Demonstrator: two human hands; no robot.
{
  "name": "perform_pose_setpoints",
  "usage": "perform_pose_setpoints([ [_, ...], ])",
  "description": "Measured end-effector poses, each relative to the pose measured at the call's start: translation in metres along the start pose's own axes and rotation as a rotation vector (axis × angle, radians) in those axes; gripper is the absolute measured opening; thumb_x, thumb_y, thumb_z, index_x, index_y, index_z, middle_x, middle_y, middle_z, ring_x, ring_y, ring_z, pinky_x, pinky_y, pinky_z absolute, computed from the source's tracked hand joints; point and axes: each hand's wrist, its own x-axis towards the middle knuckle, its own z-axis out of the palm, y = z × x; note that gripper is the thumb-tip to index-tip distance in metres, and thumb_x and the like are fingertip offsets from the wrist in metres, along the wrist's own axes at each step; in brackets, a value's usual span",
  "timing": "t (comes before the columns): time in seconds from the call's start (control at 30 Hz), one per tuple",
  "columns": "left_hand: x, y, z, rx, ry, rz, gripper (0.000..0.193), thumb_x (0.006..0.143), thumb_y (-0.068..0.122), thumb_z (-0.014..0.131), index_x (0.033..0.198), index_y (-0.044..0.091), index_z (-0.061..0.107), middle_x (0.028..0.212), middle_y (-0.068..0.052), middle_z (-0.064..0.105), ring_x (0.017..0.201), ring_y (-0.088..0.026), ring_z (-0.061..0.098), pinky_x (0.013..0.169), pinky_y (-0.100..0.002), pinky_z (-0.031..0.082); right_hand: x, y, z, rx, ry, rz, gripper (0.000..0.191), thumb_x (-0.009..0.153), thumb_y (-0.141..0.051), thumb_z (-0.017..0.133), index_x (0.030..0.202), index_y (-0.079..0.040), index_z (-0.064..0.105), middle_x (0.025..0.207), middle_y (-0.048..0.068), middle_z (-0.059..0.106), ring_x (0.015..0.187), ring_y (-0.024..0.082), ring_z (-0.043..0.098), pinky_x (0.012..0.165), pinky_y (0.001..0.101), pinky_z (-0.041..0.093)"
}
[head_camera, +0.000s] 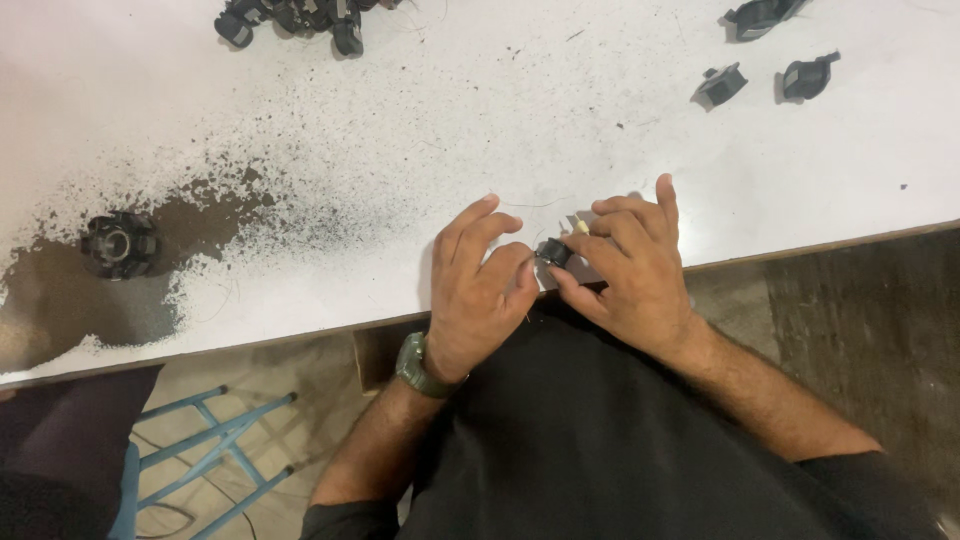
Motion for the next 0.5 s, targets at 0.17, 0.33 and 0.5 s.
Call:
perform_pose_setpoints([
  [0.17,0.004,-0.002,-0.005,0.066,-0.046,0.089,0.012,0.084,0.008,0.078,0.09,0.011,0.068,0.125,-0.005,0.061,0.137,-0.028,0.05,0.104,-0.046,0.044,0.0,0.002,0.002,0.01,0.006,-0.001,0.033,0.081,-0.025,0.09,0.105,-0.008,0.075,0.107,0.007,0.06,0.124,0.029,0.053,0.127,0.0639,0.015],
  [0.33,0.012,0.006,-0.003,-0.051,-0.048,0.082,0.015,0.084,0.007,0.077,0.094,0.009,0.067,0.122,-0.006,0.061,0.125,-0.027,0.057,0.098,-0.044,0.048,-0.001,0.002,0.001,-0.002,-0.007,-0.044,0.034,0.081,-0.023,0.09,0.108,-0.008,0.076,0.109,0.008,0.06,0.126,0.03,0.053,0.128,0.0631,0.014],
  [0.5,0.016,0.011,-0.009,-0.191,-0.059,-0.218,0.016,0.083,0.007,0.074,0.095,0.008,0.064,0.108,-0.004,0.064,0.093,-0.024,0.063,0.08,-0.038,0.052,0.003,0.001,0.0,0.007,0.001,-0.045,0.035,0.079,-0.022,0.09,0.107,-0.008,0.075,0.108,0.007,0.061,0.124,0.03,0.054,0.128,0.0616,0.014],
])
